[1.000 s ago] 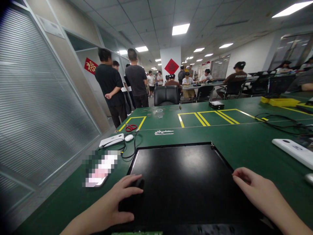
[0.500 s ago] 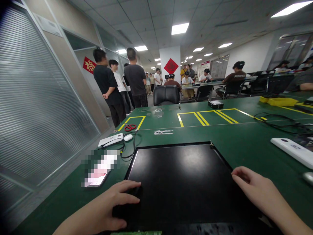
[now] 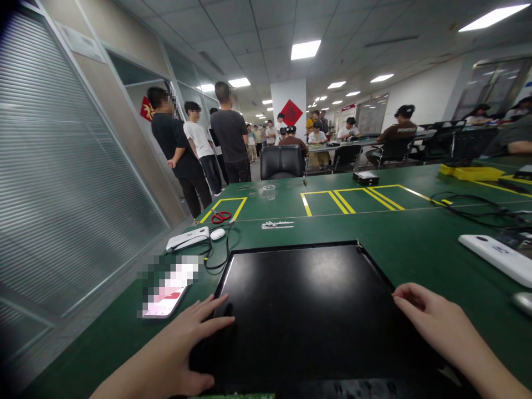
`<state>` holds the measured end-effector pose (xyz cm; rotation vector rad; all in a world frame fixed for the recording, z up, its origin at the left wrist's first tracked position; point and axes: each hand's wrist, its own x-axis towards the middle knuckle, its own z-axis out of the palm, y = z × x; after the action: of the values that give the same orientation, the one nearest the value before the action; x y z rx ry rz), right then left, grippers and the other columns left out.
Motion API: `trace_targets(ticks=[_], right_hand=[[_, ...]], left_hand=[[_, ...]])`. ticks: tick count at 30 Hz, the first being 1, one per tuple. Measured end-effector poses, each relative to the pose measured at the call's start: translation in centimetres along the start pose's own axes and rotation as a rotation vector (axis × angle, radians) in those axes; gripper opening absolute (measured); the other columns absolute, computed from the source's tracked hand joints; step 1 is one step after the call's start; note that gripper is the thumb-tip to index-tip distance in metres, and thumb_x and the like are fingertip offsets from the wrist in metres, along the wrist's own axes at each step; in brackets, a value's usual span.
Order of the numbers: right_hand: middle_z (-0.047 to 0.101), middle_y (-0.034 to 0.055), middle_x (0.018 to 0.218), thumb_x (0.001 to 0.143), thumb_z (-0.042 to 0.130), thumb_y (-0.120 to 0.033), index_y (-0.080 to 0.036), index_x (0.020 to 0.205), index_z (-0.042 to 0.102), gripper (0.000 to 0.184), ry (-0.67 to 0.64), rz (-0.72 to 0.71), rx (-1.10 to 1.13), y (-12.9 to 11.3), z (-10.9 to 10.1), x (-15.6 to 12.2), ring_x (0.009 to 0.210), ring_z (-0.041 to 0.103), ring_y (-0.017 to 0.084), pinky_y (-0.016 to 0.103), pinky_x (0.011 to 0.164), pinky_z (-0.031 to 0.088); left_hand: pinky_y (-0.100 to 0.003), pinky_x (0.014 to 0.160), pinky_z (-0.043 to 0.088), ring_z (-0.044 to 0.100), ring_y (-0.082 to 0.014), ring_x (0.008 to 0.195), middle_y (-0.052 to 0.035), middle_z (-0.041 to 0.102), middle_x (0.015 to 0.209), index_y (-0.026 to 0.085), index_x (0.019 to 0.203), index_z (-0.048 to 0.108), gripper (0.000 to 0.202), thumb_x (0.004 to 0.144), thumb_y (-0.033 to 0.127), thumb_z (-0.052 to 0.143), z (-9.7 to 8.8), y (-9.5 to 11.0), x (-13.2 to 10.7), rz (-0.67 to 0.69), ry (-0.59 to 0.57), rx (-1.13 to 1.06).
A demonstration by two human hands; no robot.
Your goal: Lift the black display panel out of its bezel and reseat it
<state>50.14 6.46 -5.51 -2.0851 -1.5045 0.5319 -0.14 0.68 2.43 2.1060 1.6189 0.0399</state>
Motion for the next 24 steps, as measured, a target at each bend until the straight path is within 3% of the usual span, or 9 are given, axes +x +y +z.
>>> trace_targets(ticks=[5, 11, 15, 24], right_hand=[[0.082, 0.0013, 0.084, 0.063, 0.051, -0.077, -0.033, 0.074, 0.077, 0.052, 0.005, -0.01, -0.009, -0.1, -0.1, -0.1, 0.08, 0.076, 0.032, 0.041, 0.073, 0.054], [0.081, 0.0011, 0.076, 0.066, 0.054, -0.075, -0.032, 0.071, 0.077, 0.048, 0.058, -0.072, 0.0, 0.6, 0.4, 0.2, 0.069, 0.075, 0.03, 0.038, 0.062, 0.052], [0.08, 0.0012, 0.074, 0.066, 0.056, -0.073, -0.032, 0.071, 0.076, 0.046, 0.063, -0.086, 0.019, 0.8, 0.5, 0.4, 0.066, 0.074, 0.029, 0.035, 0.058, 0.051], [0.08, 0.0017, 0.079, 0.062, 0.055, -0.075, -0.031, 0.072, 0.076, 0.05, -0.009, -0.039, 0.033, 0.0, -0.1, 0.1, 0.075, 0.075, 0.03, 0.038, 0.069, 0.053]], left_hand=[[-0.067, 0.126, 0.024, 0.036, -0.0457, 0.158, -0.0147, 0.04, 0.172, 0.032, 0.147, 0.069, 0.093, 0.056, 0.027, 0.093, 0.0, -0.2, -0.2, -0.011, 0.023, 0.006], [-0.066, 0.125, 0.029, 0.033, -0.0452, 0.159, -0.0082, 0.044, 0.171, 0.041, 0.144, 0.069, 0.096, 0.054, 0.021, 0.092, 0.1, -1.2, -0.4, 0.016, 0.019, -0.076], [-0.065, 0.125, 0.03, 0.034, -0.046, 0.158, -0.0078, 0.045, 0.171, 0.04, 0.145, 0.069, 0.095, 0.055, 0.02, 0.09, 0.0, -1.4, -0.4, 0.024, 0.013, -0.08], [-0.064, 0.127, 0.026, 0.031, -0.0453, 0.16, -0.0081, 0.043, 0.172, 0.038, 0.147, 0.068, 0.093, 0.058, 0.02, 0.087, 0.0, -1.0, -0.3, 0.012, -0.021, -0.05]])
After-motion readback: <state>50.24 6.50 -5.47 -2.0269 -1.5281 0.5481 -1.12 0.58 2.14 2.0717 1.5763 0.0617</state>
